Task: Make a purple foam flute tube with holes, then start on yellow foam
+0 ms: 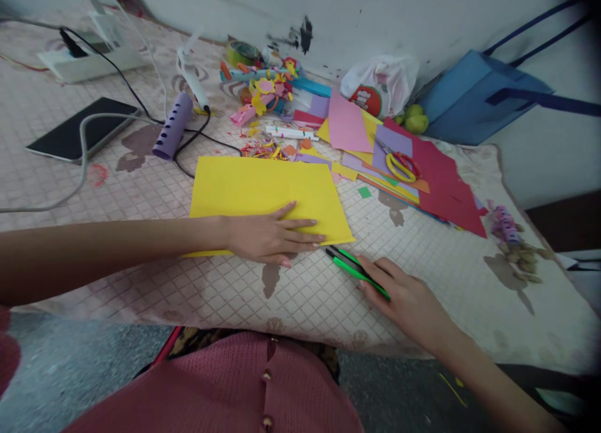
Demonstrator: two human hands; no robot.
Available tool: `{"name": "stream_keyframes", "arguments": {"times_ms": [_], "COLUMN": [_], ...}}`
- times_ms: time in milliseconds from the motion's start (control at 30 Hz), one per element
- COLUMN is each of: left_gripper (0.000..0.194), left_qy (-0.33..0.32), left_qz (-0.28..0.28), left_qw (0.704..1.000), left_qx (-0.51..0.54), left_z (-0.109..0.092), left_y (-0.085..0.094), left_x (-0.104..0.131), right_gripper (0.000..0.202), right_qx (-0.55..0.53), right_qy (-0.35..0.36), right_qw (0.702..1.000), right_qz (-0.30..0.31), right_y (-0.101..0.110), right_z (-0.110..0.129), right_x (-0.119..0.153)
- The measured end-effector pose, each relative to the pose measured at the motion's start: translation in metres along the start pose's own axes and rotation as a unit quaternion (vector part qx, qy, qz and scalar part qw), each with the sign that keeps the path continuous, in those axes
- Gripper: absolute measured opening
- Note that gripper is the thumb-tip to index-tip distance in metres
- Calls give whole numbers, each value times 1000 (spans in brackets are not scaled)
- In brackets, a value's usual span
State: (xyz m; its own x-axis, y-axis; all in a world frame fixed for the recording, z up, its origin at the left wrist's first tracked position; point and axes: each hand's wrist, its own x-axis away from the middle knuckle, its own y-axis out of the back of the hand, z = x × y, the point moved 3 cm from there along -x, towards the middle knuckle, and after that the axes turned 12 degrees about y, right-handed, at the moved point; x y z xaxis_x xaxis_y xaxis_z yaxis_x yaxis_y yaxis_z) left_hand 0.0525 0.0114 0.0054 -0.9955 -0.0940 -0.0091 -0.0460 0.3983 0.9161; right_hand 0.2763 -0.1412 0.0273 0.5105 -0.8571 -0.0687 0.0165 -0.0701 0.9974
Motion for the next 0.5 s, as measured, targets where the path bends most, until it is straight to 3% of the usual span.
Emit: {"name": "stream_keyframes", "arguments": {"times_ms": [500], "left_gripper": [46], "left_qy": [25], "left_qz": [-24], "left_qw": [998], "left_qx": [-56], "left_z": [9], "left_y": [1], "left_x": [-4], "right_gripper": [39], "right_qx": [10], "right_qy": [9], "right_qw": [1000], "right_qz": [-6], "right_y": [-1], "right_z": [0], "right_x": [1]}}
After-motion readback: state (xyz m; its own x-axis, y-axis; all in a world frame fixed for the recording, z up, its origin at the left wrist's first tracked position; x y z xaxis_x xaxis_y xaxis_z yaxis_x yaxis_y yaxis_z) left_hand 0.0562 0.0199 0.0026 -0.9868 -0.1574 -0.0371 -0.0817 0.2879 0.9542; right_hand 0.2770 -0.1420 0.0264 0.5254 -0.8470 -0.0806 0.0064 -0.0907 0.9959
